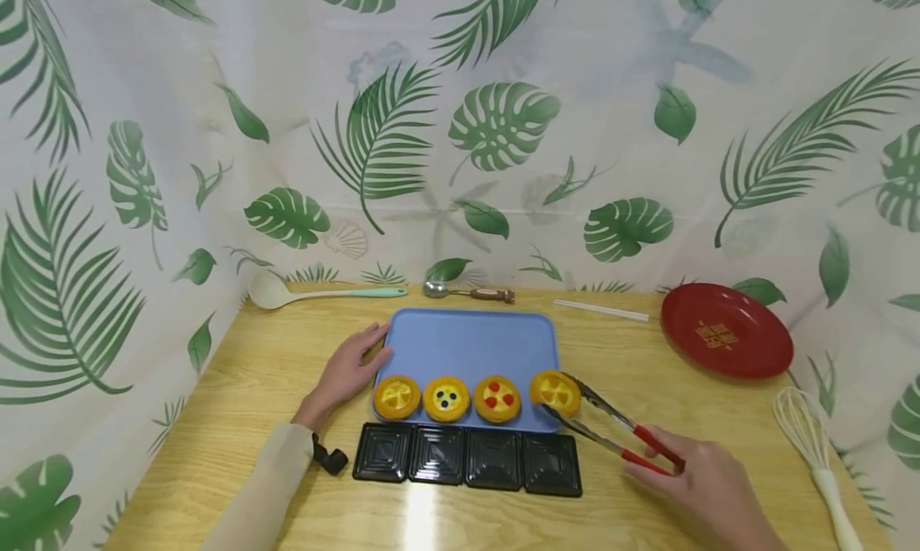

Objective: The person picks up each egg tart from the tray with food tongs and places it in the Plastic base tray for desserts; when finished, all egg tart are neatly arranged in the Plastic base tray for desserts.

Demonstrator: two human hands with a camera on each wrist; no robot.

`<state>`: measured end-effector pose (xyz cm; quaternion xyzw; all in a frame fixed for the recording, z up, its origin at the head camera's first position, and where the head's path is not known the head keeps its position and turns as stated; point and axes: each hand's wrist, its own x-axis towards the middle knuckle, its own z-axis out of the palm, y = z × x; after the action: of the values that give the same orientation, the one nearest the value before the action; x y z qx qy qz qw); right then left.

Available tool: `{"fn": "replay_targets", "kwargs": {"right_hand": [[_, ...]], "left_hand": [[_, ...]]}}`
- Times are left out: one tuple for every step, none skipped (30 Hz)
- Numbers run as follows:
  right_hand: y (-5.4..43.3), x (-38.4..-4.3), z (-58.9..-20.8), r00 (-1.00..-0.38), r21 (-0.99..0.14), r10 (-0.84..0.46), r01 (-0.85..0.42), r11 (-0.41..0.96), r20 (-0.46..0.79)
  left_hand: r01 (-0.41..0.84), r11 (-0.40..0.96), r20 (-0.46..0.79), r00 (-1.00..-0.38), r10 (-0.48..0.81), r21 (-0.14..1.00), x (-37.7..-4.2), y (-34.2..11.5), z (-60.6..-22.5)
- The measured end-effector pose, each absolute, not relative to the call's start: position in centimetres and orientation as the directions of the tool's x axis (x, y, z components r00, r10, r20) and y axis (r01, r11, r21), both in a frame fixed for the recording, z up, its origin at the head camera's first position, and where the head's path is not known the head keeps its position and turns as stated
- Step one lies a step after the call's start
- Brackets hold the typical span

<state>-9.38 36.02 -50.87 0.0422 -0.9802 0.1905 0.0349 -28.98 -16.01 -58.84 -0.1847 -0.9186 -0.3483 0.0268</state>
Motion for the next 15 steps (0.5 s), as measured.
{"fn": "replay_targets", "kwargs": {"right_hand": [[36.1,-9.2,-50.7,-0.993,-0.369,-0.072,-0.102,0.924,0.094],[36.1,-9.1,-50.6,-0.991,-0.369,-0.076,-0.111,0.923,0.107],[36.1,-9.0,-50.5,-0.990,-0.371,-0.077,-0.115,0.922,0.117],[36.1,-8.8,-50.3,-0.990,-0.372,-0.077,-0.117,0.921,0.120],[36.1,-8.7,-50.2,-0.989,-0.374,-0.078,-0.121,0.919,0.128],[36.1,-8.5,-50.0,-0.989,-0.376,-0.077,-0.120,0.919,0.126],[36.1,-8.4,-49.9,-0.990,-0.379,-0.074,-0.115,0.918,0.121],[36.0,-8.2,-49.7,-0.991,-0.382,-0.071,-0.110,0.918,0.116],[36.0,-8.1,-49.6,-0.992,-0.383,-0.066,-0.103,0.918,0.110],[35.9,-8.0,-49.4,-0.992,-0.382,-0.062,-0.099,0.919,0.108],[35.9,-7.9,-49.3,-0.992,-0.382,-0.058,-0.096,0.919,0.110],[35.8,-7.7,-49.2,-0.993,-0.381,-0.054,-0.091,0.920,0.108],[35.8,-7.6,-49.1,-0.993,-0.380,-0.049,-0.087,0.921,0.108],[35.8,-7.5,-49.0,-0.993,-0.377,-0.050,-0.088,0.922,0.109],[35.8,-7.4,-48.9,-0.993,-0.375,-0.046,-0.085,0.923,0.111]], "left_hand": [[0.357,0.690,0.178,-0.931,0.319,0.630,-29.0,-16.0,-58.8],[0.356,0.690,0.177,-0.931,0.318,0.630,-28.9,-16.0,-58.8],[0.356,0.691,0.178,-0.931,0.318,0.630,-28.9,-16.0,-58.8],[0.356,0.691,0.178,-0.931,0.318,0.629,-28.9,-16.0,-58.8],[0.356,0.691,0.179,-0.932,0.317,0.630,-28.9,-16.0,-58.8],[0.355,0.691,0.178,-0.932,0.316,0.630,-28.9,-16.0,-58.8],[0.354,0.692,0.177,-0.932,0.316,0.629,-29.0,-16.0,-58.8],[0.355,0.691,0.177,-0.932,0.317,0.630,-29.0,-16.0,-58.8],[0.354,0.691,0.176,-0.932,0.317,0.630,-29.0,-16.0,-58.8],[0.354,0.691,0.174,-0.932,0.318,0.630,-29.0,-16.0,-58.8],[0.352,0.691,0.172,-0.932,0.318,0.631,-29.0,-15.9,-58.7],[0.351,0.692,0.170,-0.933,0.318,0.630,-29.0,-15.9,-58.7],[0.350,0.693,0.168,-0.933,0.319,0.631,-29.0,-15.9,-58.7],[0.349,0.693,0.166,-0.933,0.319,0.631,-28.9,-15.9,-58.6],[0.347,0.694,0.164,-0.934,0.318,0.631,-28.9,-15.9,-58.6]]}}
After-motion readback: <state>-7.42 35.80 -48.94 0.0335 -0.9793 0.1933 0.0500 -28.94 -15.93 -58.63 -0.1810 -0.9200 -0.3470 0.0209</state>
